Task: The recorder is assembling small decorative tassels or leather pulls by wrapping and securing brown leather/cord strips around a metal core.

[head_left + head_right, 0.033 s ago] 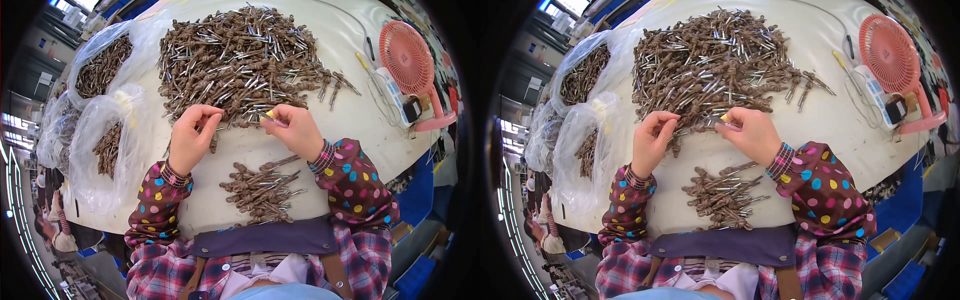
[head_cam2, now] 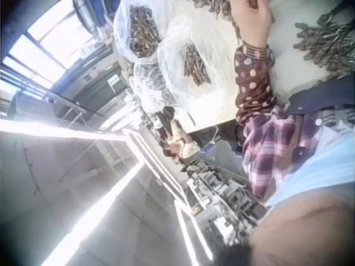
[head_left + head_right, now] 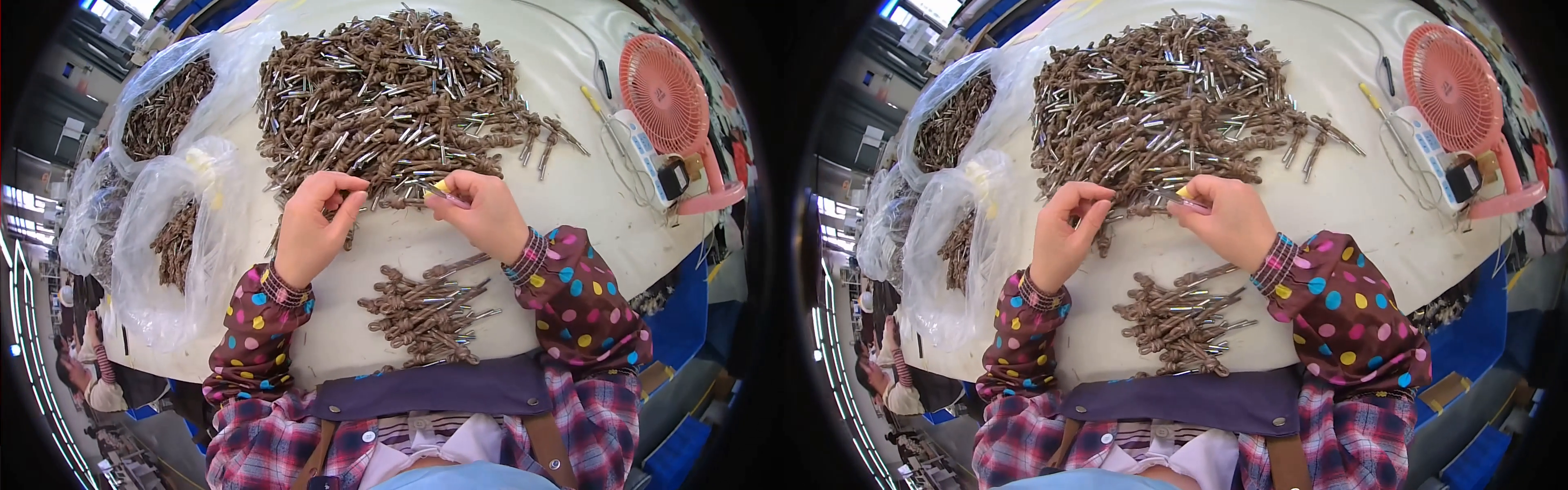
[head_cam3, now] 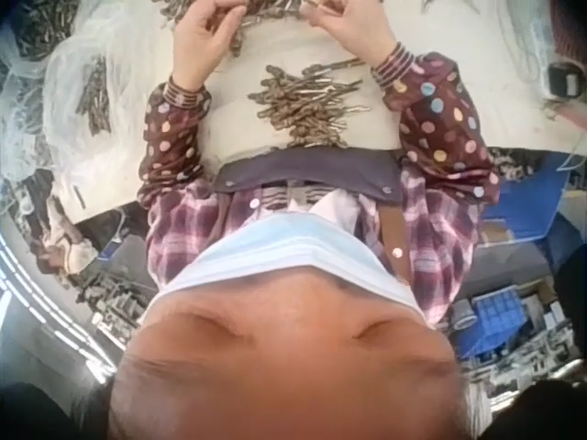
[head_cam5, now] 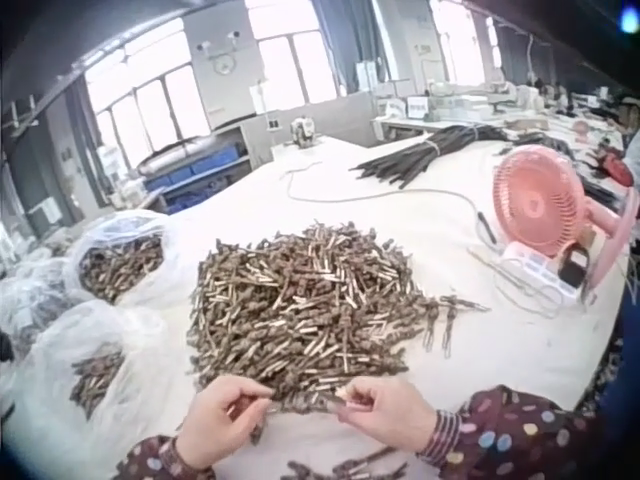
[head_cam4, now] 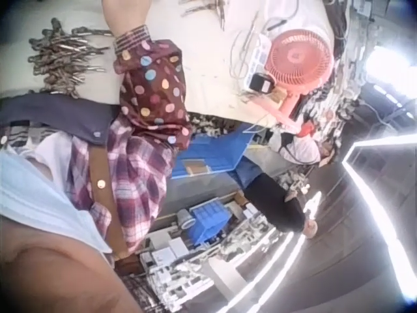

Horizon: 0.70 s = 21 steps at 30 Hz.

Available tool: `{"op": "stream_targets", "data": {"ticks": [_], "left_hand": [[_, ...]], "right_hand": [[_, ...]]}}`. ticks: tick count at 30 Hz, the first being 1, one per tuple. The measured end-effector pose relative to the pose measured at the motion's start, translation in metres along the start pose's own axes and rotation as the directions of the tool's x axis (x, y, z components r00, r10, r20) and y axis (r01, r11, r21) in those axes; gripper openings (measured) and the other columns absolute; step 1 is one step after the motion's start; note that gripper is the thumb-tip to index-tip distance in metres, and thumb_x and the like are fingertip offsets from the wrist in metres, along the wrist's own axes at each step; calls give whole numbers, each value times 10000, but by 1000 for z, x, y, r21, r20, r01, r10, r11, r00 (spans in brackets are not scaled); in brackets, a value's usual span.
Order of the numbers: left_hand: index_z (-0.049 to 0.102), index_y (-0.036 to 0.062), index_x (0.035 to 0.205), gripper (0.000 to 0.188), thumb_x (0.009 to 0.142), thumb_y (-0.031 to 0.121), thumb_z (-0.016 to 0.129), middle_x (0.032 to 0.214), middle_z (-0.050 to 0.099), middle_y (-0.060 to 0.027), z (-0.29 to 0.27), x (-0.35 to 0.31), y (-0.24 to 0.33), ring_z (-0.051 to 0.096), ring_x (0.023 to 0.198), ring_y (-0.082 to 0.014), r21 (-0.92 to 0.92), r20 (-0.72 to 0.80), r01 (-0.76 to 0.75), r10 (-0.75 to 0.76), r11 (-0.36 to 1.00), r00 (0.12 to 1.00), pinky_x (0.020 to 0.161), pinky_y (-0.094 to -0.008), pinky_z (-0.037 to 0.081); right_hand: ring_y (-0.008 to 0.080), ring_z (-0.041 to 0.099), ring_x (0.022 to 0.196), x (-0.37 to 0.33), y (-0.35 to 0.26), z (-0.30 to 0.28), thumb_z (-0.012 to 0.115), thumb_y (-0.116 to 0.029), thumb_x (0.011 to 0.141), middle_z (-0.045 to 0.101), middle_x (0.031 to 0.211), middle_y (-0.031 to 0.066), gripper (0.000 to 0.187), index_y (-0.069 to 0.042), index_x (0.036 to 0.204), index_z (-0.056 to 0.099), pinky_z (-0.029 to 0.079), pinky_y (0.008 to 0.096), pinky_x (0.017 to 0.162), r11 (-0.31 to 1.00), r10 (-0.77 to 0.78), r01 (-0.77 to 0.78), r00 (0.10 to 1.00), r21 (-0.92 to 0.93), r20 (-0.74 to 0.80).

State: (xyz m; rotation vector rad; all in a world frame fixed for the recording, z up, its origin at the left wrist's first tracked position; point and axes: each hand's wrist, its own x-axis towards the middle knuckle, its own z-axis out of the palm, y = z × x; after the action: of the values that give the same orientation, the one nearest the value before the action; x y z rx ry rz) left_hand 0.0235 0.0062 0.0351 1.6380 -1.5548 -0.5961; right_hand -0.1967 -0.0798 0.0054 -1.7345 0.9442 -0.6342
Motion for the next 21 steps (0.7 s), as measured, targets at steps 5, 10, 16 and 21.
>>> {"op": "stream_targets", "data": {"ticks": [5,10,16,21], "left_hand": [[646,80,1027,266,769,80,713,957,570,-83,17,-10,8,583,841,-265,249,129,-252,225,935,966,714,-336,487],[645,90,1029,259,776,65,693,951,572,-70,25,-10,5,589,831,-248,274,144,-361,334,891,932,692,-334,499],[649,96,1023,240,786,88,688,909,616,-41,23,-4,5,601,815,-230,395,144,-514,502,761,853,673,-323,504],[646,91,1041,235,808,102,676,906,644,-62,19,-7,-1,609,810,-231,277,161,-391,358,878,919,680,-319,507]], "right_hand": [[2,408,507,-2,11,8,675,-203,860,557,605,-55,189,-31,795,636,332,193,450,991,-130,130,991,8,-1],[3,418,529,-3,2,5,668,-205,865,603,646,-37,191,-18,831,650,313,193,439,988,28,-46,993,149,118],[22,505,587,1,-1,-3,670,-230,855,642,700,-19,227,-6,821,656,397,223,513,890,247,-331,928,313,278],[87,580,600,-6,-9,0,697,-215,833,639,693,41,214,-8,850,643,443,257,538,985,-94,81,992,150,87]]}}
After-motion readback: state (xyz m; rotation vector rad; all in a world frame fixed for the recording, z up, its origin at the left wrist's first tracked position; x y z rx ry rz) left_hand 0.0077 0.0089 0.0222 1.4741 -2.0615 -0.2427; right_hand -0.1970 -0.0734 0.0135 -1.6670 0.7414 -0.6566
